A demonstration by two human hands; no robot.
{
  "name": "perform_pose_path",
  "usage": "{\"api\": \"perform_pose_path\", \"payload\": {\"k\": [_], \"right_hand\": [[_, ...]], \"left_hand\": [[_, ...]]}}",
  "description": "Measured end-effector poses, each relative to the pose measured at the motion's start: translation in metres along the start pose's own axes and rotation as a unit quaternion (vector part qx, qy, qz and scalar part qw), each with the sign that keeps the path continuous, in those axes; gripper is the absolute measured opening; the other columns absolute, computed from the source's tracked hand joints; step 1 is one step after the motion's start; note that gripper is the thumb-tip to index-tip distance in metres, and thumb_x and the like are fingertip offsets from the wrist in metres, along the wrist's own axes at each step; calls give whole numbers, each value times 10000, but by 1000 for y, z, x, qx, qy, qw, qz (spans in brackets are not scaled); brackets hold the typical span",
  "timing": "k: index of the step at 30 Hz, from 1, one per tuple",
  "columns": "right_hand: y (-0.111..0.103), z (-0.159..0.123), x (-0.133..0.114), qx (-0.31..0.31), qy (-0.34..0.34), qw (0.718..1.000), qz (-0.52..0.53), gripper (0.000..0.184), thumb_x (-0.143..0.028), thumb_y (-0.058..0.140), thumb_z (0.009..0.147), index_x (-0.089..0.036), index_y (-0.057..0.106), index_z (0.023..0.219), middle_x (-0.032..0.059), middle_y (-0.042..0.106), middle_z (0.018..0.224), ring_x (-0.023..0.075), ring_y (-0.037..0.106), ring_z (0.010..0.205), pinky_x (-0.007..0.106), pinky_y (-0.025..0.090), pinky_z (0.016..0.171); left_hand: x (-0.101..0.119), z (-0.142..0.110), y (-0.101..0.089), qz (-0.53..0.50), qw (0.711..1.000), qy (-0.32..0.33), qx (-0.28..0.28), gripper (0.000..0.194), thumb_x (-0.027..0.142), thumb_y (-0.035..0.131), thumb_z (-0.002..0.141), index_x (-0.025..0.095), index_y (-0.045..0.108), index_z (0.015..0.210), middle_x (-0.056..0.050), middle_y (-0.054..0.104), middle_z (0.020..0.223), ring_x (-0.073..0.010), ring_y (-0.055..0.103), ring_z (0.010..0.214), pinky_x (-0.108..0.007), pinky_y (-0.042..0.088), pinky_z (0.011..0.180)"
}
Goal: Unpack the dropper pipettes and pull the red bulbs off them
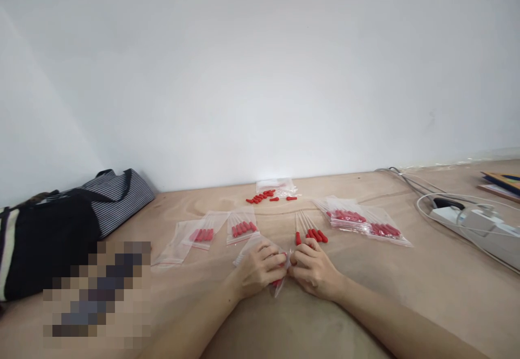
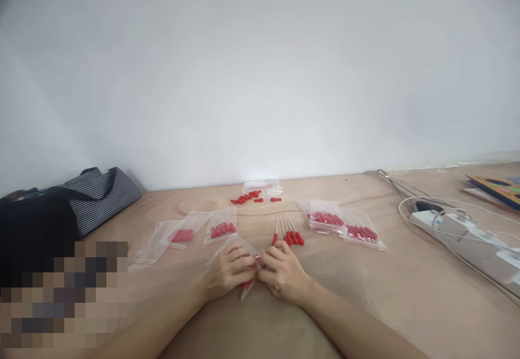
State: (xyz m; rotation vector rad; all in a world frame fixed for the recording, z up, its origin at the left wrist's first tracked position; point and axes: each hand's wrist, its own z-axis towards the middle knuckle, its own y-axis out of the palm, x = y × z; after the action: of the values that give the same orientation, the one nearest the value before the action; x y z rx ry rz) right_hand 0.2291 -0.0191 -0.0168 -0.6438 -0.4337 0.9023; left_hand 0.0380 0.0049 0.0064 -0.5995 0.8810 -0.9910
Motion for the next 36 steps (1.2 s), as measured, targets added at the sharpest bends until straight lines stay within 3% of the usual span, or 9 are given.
{"api": "perform_pose_path", "payload": {"k": [16, 21, 24, 28, 32, 34, 36], "right_hand": [[-2, 3, 0, -58, -3, 998, 35, 156, -112, 458, 773, -193, 531, 661, -34, 575, 640, 121, 426, 709, 323, 232, 692], [-6, -2, 3, -92, 12, 994, 62, 165, -115, 434, 794, -204, 540, 705, -29, 573, 673, 114, 450, 745, 316, 248, 725], [-12, -3, 5, -109, 53, 990, 76, 126, -227, 464, 801, -197, 551, 714, -9, 551, 696, 127, 447, 745, 316, 262, 716], [-21, -2, 5, -137, 88, 982, 95, 183, -365, 524, 745, -242, 603, 856, 4, 514, 755, 145, 426, 746, 327, 265, 708], [-18, -2, 2, -147, 150, 975, 79, 168, -309, 500, 772, -236, 622, 682, 0, 493, 712, 138, 407, 719, 319, 253, 683], [-13, -2, 0, -139, 187, 970, 64, 207, -279, 510, 767, -213, 604, 595, 2, 497, 697, 134, 405, 709, 316, 247, 671], [-9, -1, -3, -131, 208, 968, 57, 147, -253, 531, 751, -234, 626, 639, -2, 506, 693, 132, 411, 705, 314, 243, 666]], "left_hand": [[-1, -2, 2, -10, 999, -28, -13, 230, 163, 393, 888, 180, 558, 729, -1, 586, 779, -134, 456, 775, -309, 360, 747], [-4, -12, 4, -40, 992, -115, -21, 295, 176, 301, 910, 206, 590, 861, -18, 570, 707, -135, 484, 725, -293, 394, 712], [-3, -21, -4, -107, 978, -174, -43, 245, 283, 355, 900, 214, 542, 1042, -46, 610, 890, -154, 532, 853, -297, 431, 779], [-3, -39, -27, -151, 948, -256, -116, 487, 368, 407, 863, 210, 307, 1313, -104, 457, 1274, -225, 432, 1152, -370, 402, 924], [0, -50, -42, -180, 910, -318, -197, 485, 292, 421, 863, 259, 283, 1327, -62, 403, 1331, -211, 403, 1194, -390, 385, 954], [3, -49, -44, -188, 899, -342, -201, 450, 292, 425, 861, 259, 337, 1301, -49, 428, 1312, -210, 399, 1197, -416, 369, 966], [7, -46, -42, -191, 893, -363, -186, 414, 291, 441, 853, 259, 402, 1263, -42, 470, 1277, -208, 418, 1183, -425, 376, 960]]}}
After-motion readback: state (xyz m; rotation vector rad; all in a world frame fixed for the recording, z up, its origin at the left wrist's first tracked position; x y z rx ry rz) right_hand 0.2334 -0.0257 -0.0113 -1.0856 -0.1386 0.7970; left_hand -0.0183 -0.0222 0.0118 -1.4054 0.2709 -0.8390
